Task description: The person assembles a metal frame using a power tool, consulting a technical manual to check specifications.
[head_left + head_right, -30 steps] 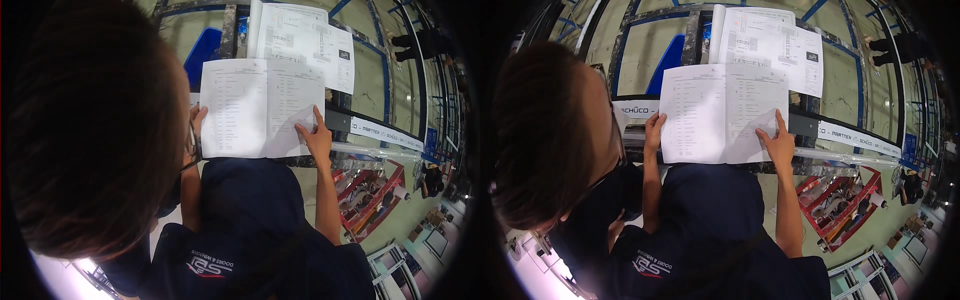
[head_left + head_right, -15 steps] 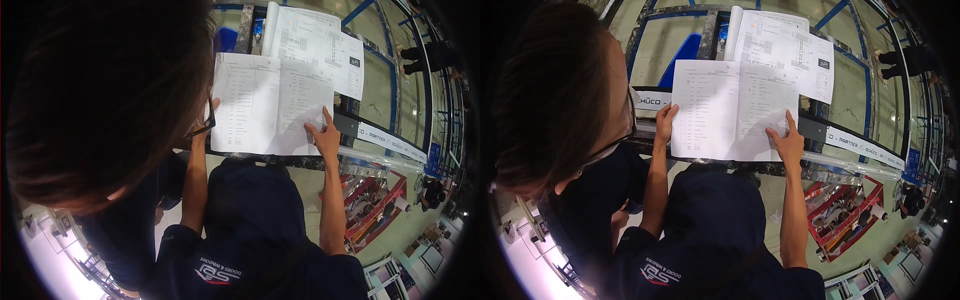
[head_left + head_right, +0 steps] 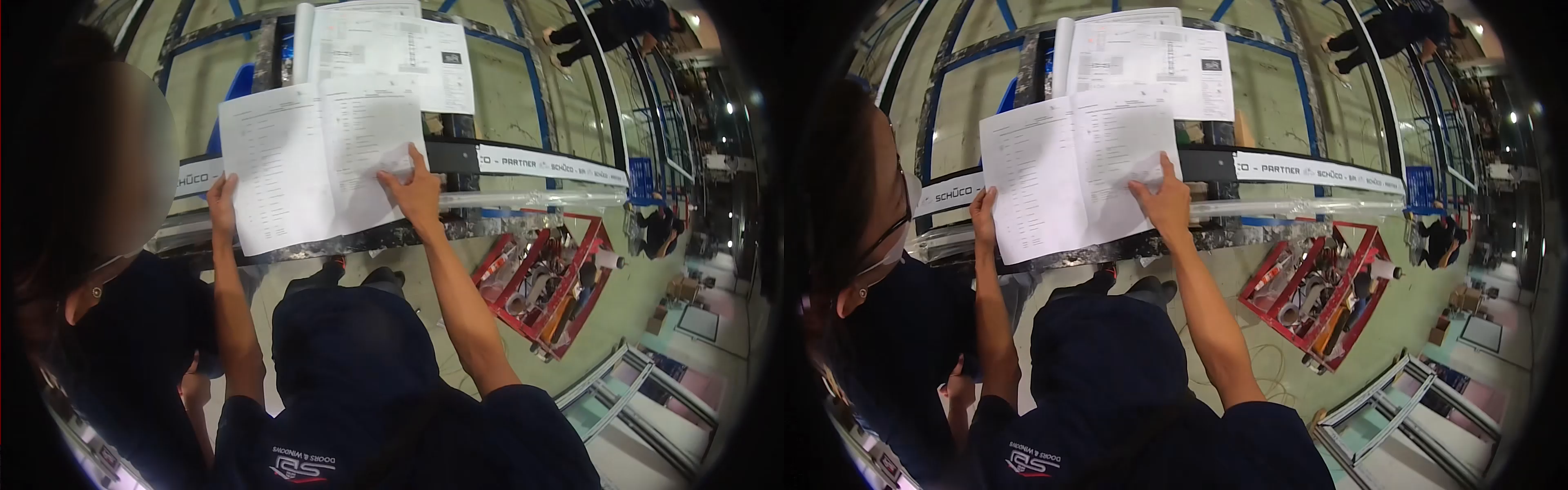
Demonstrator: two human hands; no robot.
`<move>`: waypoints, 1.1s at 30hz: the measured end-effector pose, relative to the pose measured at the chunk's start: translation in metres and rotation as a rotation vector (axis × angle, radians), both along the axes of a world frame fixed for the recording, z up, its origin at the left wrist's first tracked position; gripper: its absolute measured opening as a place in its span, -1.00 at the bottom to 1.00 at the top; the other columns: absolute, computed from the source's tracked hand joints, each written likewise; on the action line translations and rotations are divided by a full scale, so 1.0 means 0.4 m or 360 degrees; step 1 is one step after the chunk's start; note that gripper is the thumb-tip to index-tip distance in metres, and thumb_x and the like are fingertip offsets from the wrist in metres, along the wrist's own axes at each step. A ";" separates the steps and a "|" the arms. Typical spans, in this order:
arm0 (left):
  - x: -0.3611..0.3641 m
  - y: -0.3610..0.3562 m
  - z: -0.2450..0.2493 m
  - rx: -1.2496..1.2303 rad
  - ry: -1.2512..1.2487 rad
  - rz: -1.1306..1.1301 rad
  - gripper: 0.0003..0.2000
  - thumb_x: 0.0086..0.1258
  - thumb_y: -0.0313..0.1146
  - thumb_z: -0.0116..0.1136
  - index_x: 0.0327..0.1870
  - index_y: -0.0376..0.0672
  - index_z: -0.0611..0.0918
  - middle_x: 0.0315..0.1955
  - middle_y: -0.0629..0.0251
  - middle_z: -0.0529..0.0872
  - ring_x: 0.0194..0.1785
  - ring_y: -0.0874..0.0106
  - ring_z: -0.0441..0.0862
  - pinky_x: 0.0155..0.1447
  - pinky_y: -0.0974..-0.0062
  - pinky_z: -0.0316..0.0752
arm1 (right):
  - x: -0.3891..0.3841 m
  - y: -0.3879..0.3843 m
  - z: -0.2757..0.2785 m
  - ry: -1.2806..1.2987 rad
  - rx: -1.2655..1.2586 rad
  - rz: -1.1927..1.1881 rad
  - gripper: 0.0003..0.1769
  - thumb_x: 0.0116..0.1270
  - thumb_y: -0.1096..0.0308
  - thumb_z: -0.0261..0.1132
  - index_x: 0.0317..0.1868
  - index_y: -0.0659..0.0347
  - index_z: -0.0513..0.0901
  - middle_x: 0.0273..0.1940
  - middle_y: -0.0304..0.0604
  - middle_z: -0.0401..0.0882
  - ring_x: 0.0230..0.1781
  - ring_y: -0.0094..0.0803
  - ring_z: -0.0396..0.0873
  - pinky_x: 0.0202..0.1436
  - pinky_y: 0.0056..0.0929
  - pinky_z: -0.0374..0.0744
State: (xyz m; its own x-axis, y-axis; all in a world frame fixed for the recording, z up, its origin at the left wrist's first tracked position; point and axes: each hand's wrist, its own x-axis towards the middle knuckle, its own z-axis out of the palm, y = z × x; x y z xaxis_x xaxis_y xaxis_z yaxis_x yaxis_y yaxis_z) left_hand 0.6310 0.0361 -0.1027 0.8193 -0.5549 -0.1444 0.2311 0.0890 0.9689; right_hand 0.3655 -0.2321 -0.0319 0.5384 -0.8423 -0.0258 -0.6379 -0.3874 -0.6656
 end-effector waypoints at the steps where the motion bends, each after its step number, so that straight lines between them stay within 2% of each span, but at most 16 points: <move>1: 0.003 0.001 -0.004 -0.0008 -0.0011 -0.0003 -0.72 0.50 -0.38 0.08 0.04 -0.43 0.64 -0.13 0.21 0.74 -0.11 0.52 0.64 0.03 0.62 0.49 | 0.000 0.003 0.003 -0.0027 0.0062 -0.0009 -0.05 0.01 -0.06 0.57 0.36 0.20 0.44 -0.61 -0.16 0.48 -0.60 -0.36 0.49 -0.44 -0.33 0.51; 4: 0.006 0.011 -0.008 0.0036 -0.0117 0.0015 -0.71 0.50 -0.36 0.10 0.03 -0.44 0.64 -0.14 0.23 0.74 -0.12 0.54 0.63 0.01 0.62 0.47 | -0.006 0.003 0.030 0.0061 0.0180 0.0020 -0.10 0.12 0.02 0.49 0.43 0.14 0.35 -0.41 0.16 0.65 -0.33 0.11 0.66 -0.15 -0.10 0.59; 7: 0.005 0.008 0.000 0.0066 -0.0181 0.0090 -0.73 0.48 -0.34 0.14 -0.03 -0.40 0.66 -0.18 0.28 0.73 -0.16 0.56 0.61 -0.03 0.63 0.45 | -0.020 -0.007 0.019 0.0147 0.0194 0.0001 -0.24 0.25 0.02 0.39 0.43 0.00 0.37 -0.28 0.22 0.68 -0.17 0.23 0.64 -0.03 0.00 0.59; 8: 0.005 0.001 0.003 0.0064 -0.0190 0.0116 -0.75 0.47 -0.33 0.16 -0.07 -0.37 0.67 -0.22 0.30 0.73 -0.20 0.57 0.61 -0.07 0.64 0.46 | -0.023 -0.008 0.024 0.0159 0.0203 -0.0011 -0.35 0.33 0.03 0.30 0.42 -0.14 0.38 -0.22 0.22 0.69 -0.13 0.25 0.63 0.01 0.04 0.58; 10: -0.008 -0.006 0.006 0.0077 -0.0190 0.0179 -0.76 0.44 -0.30 0.19 -0.14 -0.34 0.68 -0.26 0.32 0.73 -0.23 0.58 0.60 -0.10 0.66 0.45 | -0.033 -0.007 0.034 0.0196 0.0307 -0.0007 -0.36 0.34 0.03 0.28 0.42 -0.18 0.38 -0.19 0.23 0.68 -0.11 0.24 0.63 0.02 0.05 0.58; 13: 0.019 0.012 -0.026 0.0272 -0.0190 0.0134 -0.64 0.44 -0.26 0.19 0.00 -0.46 0.64 -0.18 0.23 0.73 -0.16 0.54 0.61 0.01 0.61 0.45 | -0.044 -0.018 0.016 0.0213 0.0253 0.0009 -0.37 0.37 0.00 0.25 0.44 -0.24 0.35 -0.16 0.25 0.68 -0.11 0.25 0.63 0.03 0.05 0.58; 17: 0.018 0.011 -0.033 0.0481 -0.0392 0.0316 -0.62 0.43 -0.24 0.19 0.00 -0.47 0.63 -0.18 0.19 0.74 -0.19 0.50 0.63 -0.04 0.61 0.48 | -0.040 -0.025 -0.005 0.0266 0.0170 0.0015 -0.34 0.36 -0.03 0.24 0.45 -0.28 0.32 -0.13 0.27 0.66 -0.04 0.24 0.62 0.07 0.05 0.57; 19: 0.009 0.006 -0.009 0.0310 -0.0213 0.0130 -0.62 0.44 -0.23 0.17 0.00 -0.46 0.63 -0.19 0.18 0.74 -0.20 0.48 0.66 -0.06 0.59 0.52 | -0.046 -0.027 -0.010 0.0244 0.0110 0.0024 -0.34 0.35 -0.06 0.23 0.43 -0.19 0.37 -0.12 0.25 0.66 -0.07 0.27 0.60 0.08 0.06 0.55; 22: 0.003 -0.003 -0.013 0.0181 -0.0140 0.0142 -0.63 0.45 -0.22 0.15 -0.01 -0.45 0.63 -0.21 0.17 0.74 -0.21 0.47 0.67 -0.07 0.57 0.55 | -0.047 -0.025 0.011 0.0255 0.0151 0.0026 -0.34 0.35 -0.06 0.23 0.43 -0.19 0.36 -0.10 0.27 0.65 -0.06 0.27 0.60 0.07 0.08 0.55; 24: -0.009 -0.008 0.027 0.0398 -0.0187 0.0143 -0.63 0.45 -0.22 0.15 -0.01 -0.43 0.64 -0.21 0.16 0.74 -0.22 0.48 0.67 -0.08 0.58 0.54 | -0.054 -0.035 -0.016 0.0212 0.0051 0.0045 -0.34 0.35 -0.05 0.24 0.43 -0.19 0.37 -0.16 0.24 0.67 -0.11 0.22 0.63 0.02 0.05 0.57; 25: -0.002 -0.003 0.006 0.0390 -0.0130 0.0160 -0.61 0.44 -0.19 0.18 0.01 -0.42 0.64 -0.20 0.15 0.74 -0.18 0.45 0.67 -0.02 0.54 0.54 | -0.052 -0.037 -0.029 0.0169 0.0021 0.0080 -0.34 0.34 -0.05 0.24 0.43 -0.19 0.37 -0.19 0.23 0.67 -0.14 0.20 0.64 0.00 0.03 0.58; 26: 0.020 0.010 -0.040 0.0527 -0.0283 0.0218 -0.57 0.42 -0.15 0.21 0.02 -0.44 0.63 -0.18 0.14 0.73 -0.09 0.43 0.65 0.07 0.51 0.50 | -0.050 -0.034 -0.018 0.0170 0.0051 0.0088 -0.34 0.34 -0.05 0.25 0.42 -0.19 0.39 -0.26 0.19 0.67 -0.21 0.15 0.65 -0.05 0.00 0.58; 27: 0.039 0.017 -0.117 0.0685 -0.0409 0.0476 -0.54 0.40 -0.14 0.23 0.03 -0.45 0.63 -0.17 0.14 0.72 -0.06 0.44 0.61 0.13 0.50 0.45 | -0.050 -0.032 -0.005 0.0171 0.0083 0.0098 -0.35 0.33 -0.05 0.26 0.42 -0.18 0.40 -0.33 0.15 0.67 -0.29 0.09 0.66 -0.10 -0.03 0.59; 29: 0.025 0.016 -0.059 0.0413 -0.0274 0.0217 -0.60 0.41 -0.21 0.24 0.00 -0.46 0.64 -0.18 0.21 0.73 -0.12 0.50 0.59 0.05 0.56 0.45 | -0.044 -0.029 -0.010 0.0178 0.0047 0.0059 -0.35 0.33 -0.06 0.27 0.41 -0.18 0.42 -0.44 0.06 0.64 -0.41 -0.01 0.65 -0.18 -0.10 0.58; 31: -0.007 0.000 0.001 0.0116 -0.0047 0.0117 -0.72 0.45 -0.31 0.17 -0.07 -0.41 0.68 -0.26 0.31 0.75 -0.24 0.63 0.60 -0.08 0.66 0.46 | -0.038 -0.015 0.030 0.0240 0.0171 0.0028 -0.36 0.36 -0.02 0.25 0.43 -0.19 0.37 -0.33 0.15 0.68 -0.21 0.17 0.66 -0.07 0.00 0.59; 33: -0.018 -0.005 0.020 0.0077 -0.0043 0.0120 -0.73 0.47 -0.33 0.15 -0.04 -0.40 0.67 -0.22 0.28 0.76 -0.22 0.62 0.62 -0.09 0.66 0.47 | -0.047 -0.015 0.022 0.0265 0.0168 0.0031 -0.36 0.36 0.00 0.26 0.43 -0.19 0.38 -0.36 0.13 0.67 -0.25 0.12 0.66 -0.09 -0.03 0.59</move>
